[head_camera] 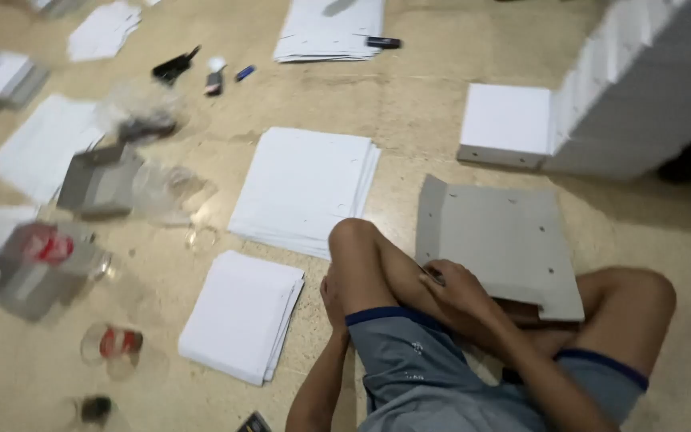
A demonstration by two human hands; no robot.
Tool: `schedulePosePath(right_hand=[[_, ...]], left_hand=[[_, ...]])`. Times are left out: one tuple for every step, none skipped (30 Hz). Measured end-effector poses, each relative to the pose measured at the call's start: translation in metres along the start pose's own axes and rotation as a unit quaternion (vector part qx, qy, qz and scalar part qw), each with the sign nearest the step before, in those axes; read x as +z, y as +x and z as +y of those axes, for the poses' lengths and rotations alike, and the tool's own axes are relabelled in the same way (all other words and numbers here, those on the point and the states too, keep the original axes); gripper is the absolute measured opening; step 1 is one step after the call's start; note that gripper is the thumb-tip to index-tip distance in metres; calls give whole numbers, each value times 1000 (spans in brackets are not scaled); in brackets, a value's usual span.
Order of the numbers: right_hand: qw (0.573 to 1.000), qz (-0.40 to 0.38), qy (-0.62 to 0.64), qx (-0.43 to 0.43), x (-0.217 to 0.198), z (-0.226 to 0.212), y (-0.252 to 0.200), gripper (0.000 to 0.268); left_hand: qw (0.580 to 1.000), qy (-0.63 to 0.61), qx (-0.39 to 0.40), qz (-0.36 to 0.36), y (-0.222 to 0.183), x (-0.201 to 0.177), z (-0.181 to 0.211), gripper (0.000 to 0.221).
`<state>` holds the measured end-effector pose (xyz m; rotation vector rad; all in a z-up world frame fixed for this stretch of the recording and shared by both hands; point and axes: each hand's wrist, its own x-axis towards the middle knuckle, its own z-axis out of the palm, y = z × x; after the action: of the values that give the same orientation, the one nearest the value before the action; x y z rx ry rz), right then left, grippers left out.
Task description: Assembling cardboard boxes by folding flat sheets and tucking in pre-cut tabs
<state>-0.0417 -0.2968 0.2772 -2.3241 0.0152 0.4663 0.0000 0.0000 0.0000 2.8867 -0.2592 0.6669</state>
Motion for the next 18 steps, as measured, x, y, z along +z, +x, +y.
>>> schedulePosePath(right_hand=[[1000,6,13,11,-9,-3,-6,44],[998,-19,53,-11,-18,-6,-11,49],[994,-44,93,-32,-26,-7,-18,54],[993,-37,106,-20,-29,5,-19,54],[988,-27,148,-22,-34,17,-17,54],[982,-16,189,-26,-39,28,-15,55],[980,-10,198,-20,-47,57,-5,55],[979,37,199,4,-53,86,4,52],[977,81,197,27,-59,115,12,51],[975,85,204,33,-63,147,18,51],[974,145,147,98,-69,179,25,50],[962,203,88,161,-75,211,32,51],[959,208,92,168,-79,220,27,51],[946,231,81,211,-84,228,23,58],[932,254,69,251,-92,235,22,65],[929,260,73,254,-91,250,27,65],[926,259,131,243,-86,264,32,67],[919,257,189,231,-82,279,38,70]], left_hand=[[1000,-1,16,-8,-5,12,-7,55],[996,-84,-21,-11,-10,23,-15,56],[984,-166,-59,-20,-18,35,-21,59],[984,-167,-45,-32,-20,28,-19,59],[978,-195,-69,-39,-17,22,-17,57],[970,-222,-93,-45,-14,16,-16,56],[970,-220,-83,-52,-9,6,-13,56],[956,-258,-129,-56,-4,-4,-10,54],[937,-294,-177,-58,-1,-14,-6,52],[939,-293,-170,-65,1,-27,-4,52],[917,-328,-218,-66,6,-39,-1,51],[891,-361,-266,-68,11,-50,2,50],[892,-362,-258,-74,16,-61,6,50],[863,-396,-304,-77,20,-72,9,49],[830,-428,-349,-77,28,-82,13,48],[831,-430,-342,-81,40,-94,17,48],[796,-457,-388,-81,49,-109,19,47],[757,-483,-433,-82,59,-124,21,47]])
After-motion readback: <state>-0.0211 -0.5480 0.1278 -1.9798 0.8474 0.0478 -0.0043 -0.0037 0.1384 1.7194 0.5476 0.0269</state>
